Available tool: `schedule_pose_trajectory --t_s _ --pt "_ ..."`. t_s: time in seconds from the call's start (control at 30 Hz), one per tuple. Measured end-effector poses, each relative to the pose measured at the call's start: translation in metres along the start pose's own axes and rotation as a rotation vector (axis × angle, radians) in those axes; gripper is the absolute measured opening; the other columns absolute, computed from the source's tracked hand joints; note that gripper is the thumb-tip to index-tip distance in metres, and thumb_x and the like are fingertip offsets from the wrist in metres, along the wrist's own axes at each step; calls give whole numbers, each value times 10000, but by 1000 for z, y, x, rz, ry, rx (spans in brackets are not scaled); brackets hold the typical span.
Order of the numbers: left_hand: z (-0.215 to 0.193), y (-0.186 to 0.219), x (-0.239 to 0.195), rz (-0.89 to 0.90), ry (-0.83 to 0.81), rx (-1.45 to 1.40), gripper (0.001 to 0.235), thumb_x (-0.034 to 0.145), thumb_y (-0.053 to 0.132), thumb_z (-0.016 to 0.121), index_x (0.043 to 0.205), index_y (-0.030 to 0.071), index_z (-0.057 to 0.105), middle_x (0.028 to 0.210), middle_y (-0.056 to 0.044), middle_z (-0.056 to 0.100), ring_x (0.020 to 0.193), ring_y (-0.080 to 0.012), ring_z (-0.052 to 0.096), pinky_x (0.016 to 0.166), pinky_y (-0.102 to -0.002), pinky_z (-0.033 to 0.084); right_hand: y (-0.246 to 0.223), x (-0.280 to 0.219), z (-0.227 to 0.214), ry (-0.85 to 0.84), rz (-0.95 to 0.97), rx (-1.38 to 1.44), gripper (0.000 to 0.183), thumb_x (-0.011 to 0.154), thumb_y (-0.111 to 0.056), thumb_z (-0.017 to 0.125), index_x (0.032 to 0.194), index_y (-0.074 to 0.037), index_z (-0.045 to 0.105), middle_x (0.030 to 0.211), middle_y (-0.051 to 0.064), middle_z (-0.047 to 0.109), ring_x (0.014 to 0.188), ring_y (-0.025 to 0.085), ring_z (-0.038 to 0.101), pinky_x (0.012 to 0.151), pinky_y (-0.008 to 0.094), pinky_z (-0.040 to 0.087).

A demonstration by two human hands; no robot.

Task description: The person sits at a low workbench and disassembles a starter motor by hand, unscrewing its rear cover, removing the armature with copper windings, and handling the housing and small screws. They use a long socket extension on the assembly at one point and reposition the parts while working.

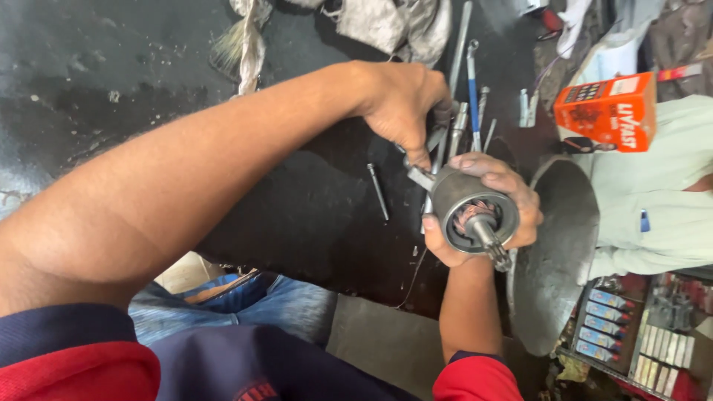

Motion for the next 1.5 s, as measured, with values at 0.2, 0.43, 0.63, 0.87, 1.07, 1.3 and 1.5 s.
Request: schedule_pose_trajectory --t_s 0.2,0.43,0.63,0.87,1.07,1.3,1.5 --pt "2 -4 4 41 -5 38 767 598 402 924 1219 18 690 996 -160 765 969 -270 735 881 -355 567 -6 7 -3 2 31 -2 623 824 -286 814 1259 7 478 1107 216 673 971 308 729 909 426 642" --pt "1 -1 -1 -29 -22 11 792 582 393 905 1244 25 671 921 -136 794 932 -263 764 856 -364 579 -11 20 -2 -13 -67 -98 553 772 -287 799 1148 17 531 1007 207 707 960 298 766 851 414 649" --pt "-11 -10 5 0 131 -99 811 559 423 952 1194 -11 695 1026 -152 755 973 -266 729 871 -358 562 17 0 -15 113 134 66 586 723 -216 778 1202 38 556 1045 221 692 949 340 725 843 424 630" --pt "-18 -18 7 -132 159 -552 860 679 508 855 1251 -94 629 1079 -228 747 942 -258 773 787 -365 659 56 -5 -13 218 724 1419 691 775 -244 758 1326 66 480 1098 240 614 1026 377 663 766 473 623" --pt "-20 -16 0 33 -35 -1046 790 892 573 672 1323 -82 573 1175 -210 703 1010 -247 742 790 -369 660 64 -3 -19 234 646 1542 652 786 -238 747 1301 68 490 1064 239 627 988 365 668 720 449 624" --pt "-22 -11 -5 17 -47 -1092 781 948 642 543 1308 -50 563 1045 -189 737 787 -245 748 660 -354 654 58 -2 -19 191 693 1320 682 740 -225 790 1310 45 530 1042 224 636 959 362 678 737 439 620" --pt "-19 -18 2 -101 62 -987 774 912 678 588 1206 -35 649 891 -128 727 695 -191 716 594 -308 621 53 2 -12 121 720 1244 659 719 -246 836 1245 55 577 1001 226 652 896 350 693 777 424 611"
Point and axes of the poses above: each hand's wrist, its own x-axis towards the middle knuckle, its own z-axis out of the palm, y = z × x, the point moved 4 cm from there along x, towards the middle knuckle
